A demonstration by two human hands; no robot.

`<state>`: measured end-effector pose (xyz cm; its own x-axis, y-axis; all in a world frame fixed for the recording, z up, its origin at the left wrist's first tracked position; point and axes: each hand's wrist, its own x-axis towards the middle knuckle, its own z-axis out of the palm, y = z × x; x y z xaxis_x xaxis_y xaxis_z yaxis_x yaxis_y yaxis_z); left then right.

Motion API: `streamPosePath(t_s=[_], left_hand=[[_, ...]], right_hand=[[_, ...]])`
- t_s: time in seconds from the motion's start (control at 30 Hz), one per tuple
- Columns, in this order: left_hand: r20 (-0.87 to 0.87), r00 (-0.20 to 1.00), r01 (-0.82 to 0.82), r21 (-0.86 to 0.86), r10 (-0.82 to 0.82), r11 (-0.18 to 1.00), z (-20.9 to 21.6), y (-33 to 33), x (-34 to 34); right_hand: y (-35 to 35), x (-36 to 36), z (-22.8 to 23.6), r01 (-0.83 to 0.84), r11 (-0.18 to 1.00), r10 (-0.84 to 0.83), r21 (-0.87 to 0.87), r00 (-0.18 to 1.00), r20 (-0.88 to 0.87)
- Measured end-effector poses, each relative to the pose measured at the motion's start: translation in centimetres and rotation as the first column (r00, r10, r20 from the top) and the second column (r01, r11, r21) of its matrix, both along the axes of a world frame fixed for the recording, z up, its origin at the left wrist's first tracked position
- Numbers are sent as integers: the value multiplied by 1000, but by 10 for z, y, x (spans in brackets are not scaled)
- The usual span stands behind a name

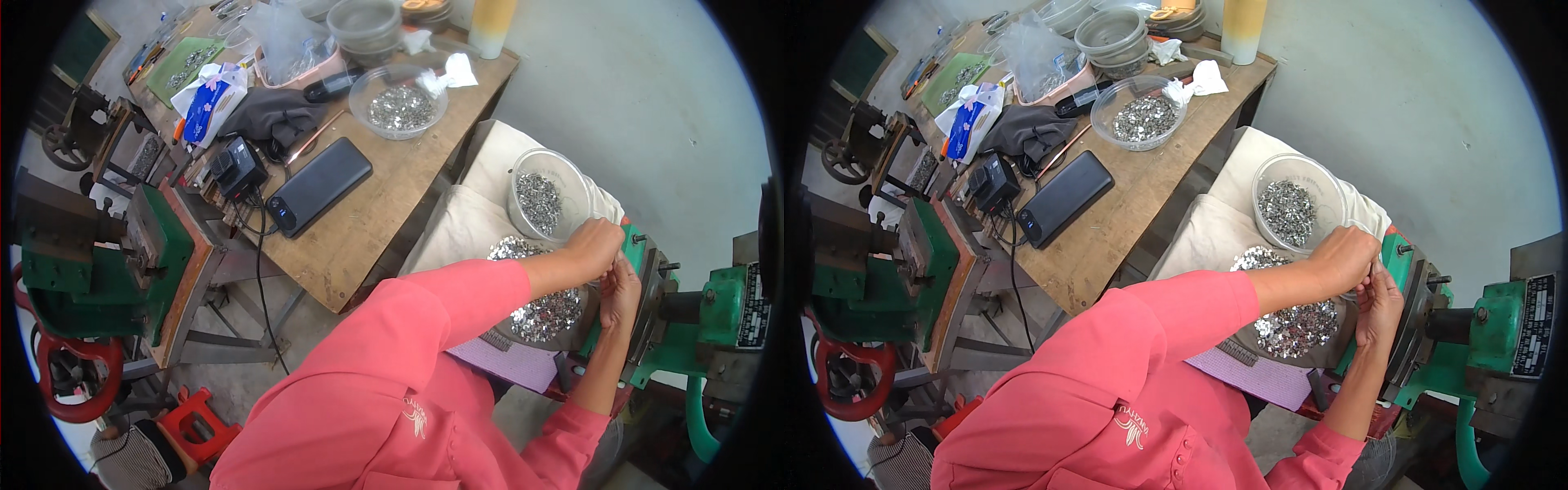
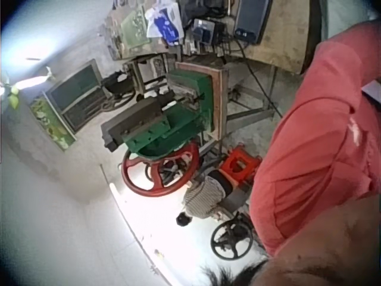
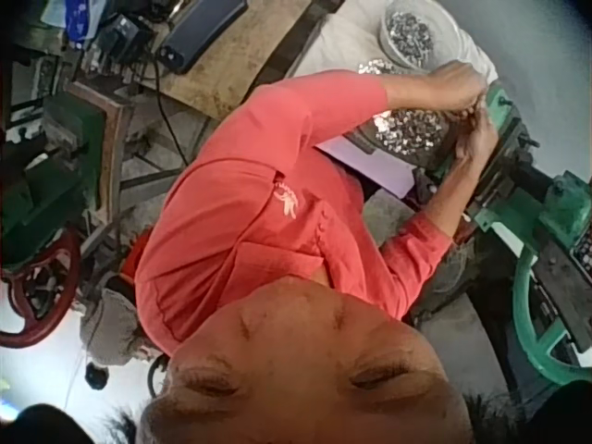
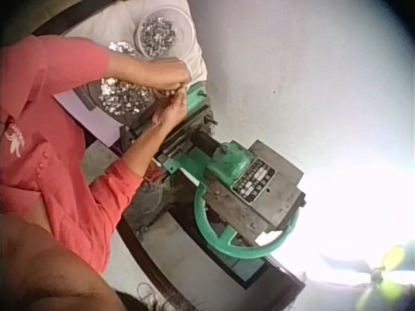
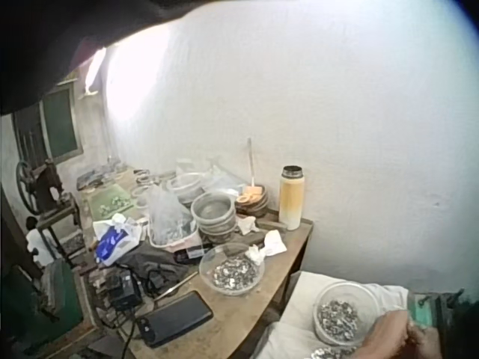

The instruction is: The person picks up small silver sequins one by one from a pile on a cloth and places them into slots on a purple strip held in their left hand. The person continues this repetitive process of picking and placing sequins throughout the clip.

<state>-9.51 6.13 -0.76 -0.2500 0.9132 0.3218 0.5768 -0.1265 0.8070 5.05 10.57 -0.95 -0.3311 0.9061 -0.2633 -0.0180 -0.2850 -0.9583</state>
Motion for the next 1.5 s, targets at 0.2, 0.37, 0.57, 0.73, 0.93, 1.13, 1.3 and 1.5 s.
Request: streamPosePath(t_s=[0.2, 0.37, 0.57, 0.73, 0.93, 1.13, 1.3, 1.5], left_hand=[[-102, 993, -54, 75, 62, 996, -8, 11, 0], [110, 990, -95, 52, 89, 994, -1, 9, -5], [404, 915, 5, 26, -15, 1000, 5, 1, -10], [452, 892, 19, 3, -18, 1000, 7, -2, -6], [436, 900, 20, -1, -17, 1000, 18, -14, -12], [341, 940, -10, 2, 9, 1000, 16, -14, -12], [382, 922, 33, 70, -58, 997, 6, -8, -16], [531, 825, 251, -39, -192, 967, 18, -17, -28]], right_hand=[[-3, -5, 6, -93, 993, 80, 78, 985, 150], [-9, -10, 11, -62, 992, 40, 108, 981, 192], [-3, -4, 4, 37, 998, -39, 44, 998, 58], [-15, -17, 11, 101, 993, -101, 65, 995, 2], [-20, -19, 8, 96, 966, -106, 238, 994, 31], [-30, -27, 16, 66, 935, -113, 347, 986, 119], [-30, -23, 20, 58, 917, -138, 396, 975, 176], [-28, -23, 29, 112, 984, -118, 137, 992, 41]])
